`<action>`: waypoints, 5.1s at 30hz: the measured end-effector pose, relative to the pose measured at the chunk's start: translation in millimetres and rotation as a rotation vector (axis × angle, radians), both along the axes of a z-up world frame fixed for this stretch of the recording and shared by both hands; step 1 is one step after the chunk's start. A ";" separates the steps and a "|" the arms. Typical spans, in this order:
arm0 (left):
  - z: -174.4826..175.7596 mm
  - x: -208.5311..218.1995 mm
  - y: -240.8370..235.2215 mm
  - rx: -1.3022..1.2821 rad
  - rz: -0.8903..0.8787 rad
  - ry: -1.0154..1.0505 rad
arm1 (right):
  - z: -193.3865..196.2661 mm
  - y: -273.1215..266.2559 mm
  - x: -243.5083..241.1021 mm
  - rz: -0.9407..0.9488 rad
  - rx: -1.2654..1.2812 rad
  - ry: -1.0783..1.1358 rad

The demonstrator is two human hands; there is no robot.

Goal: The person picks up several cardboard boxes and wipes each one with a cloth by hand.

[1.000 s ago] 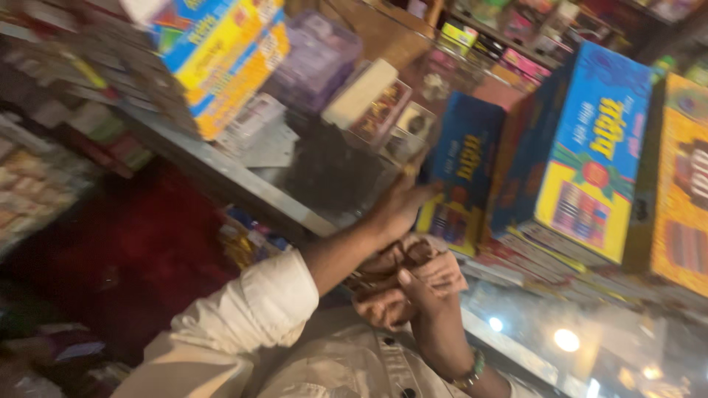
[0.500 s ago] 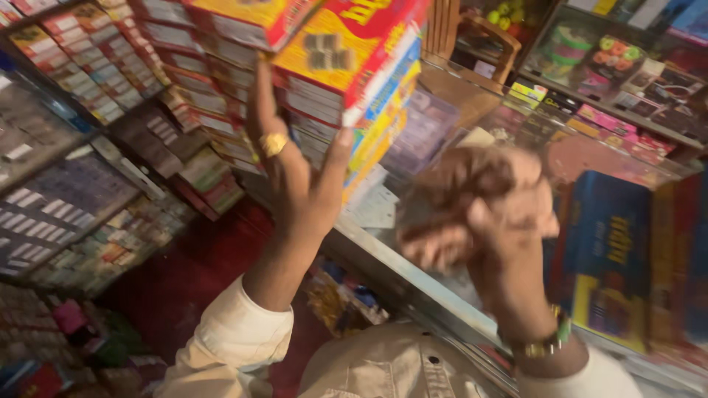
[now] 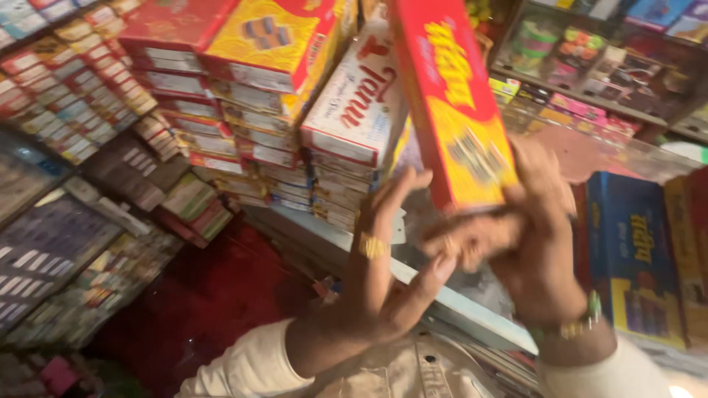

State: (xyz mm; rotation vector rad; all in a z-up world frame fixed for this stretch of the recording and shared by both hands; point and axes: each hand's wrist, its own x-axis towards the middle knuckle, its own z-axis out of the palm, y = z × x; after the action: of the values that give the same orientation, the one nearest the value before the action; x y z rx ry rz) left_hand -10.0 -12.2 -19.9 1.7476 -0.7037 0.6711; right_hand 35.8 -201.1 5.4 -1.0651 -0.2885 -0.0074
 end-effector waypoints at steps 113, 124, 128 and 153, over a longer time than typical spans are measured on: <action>-138.9 24.1 -101.5 -0.939 -0.793 1.050 | -102.5 -52.8 0.3 -0.470 -0.679 -0.246; -137.2 40.5 -114.9 -1.153 -0.776 1.112 | -153.2 -70.2 -55.4 -0.131 -0.652 -0.333; -130.0 0.0 -138.2 -0.789 -0.516 0.919 | -143.3 -87.4 38.1 -0.448 -0.639 -0.056; -126.1 38.1 -105.7 -0.743 0.014 0.920 | -188.2 -95.2 -31.4 -0.103 -0.421 0.040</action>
State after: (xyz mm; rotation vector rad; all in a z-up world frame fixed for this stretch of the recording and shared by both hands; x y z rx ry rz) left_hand 28.2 -117.8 -145.9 1.1561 0.1958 0.0482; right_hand 4.4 -296.3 -182.7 -1.4961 -0.2021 -0.0180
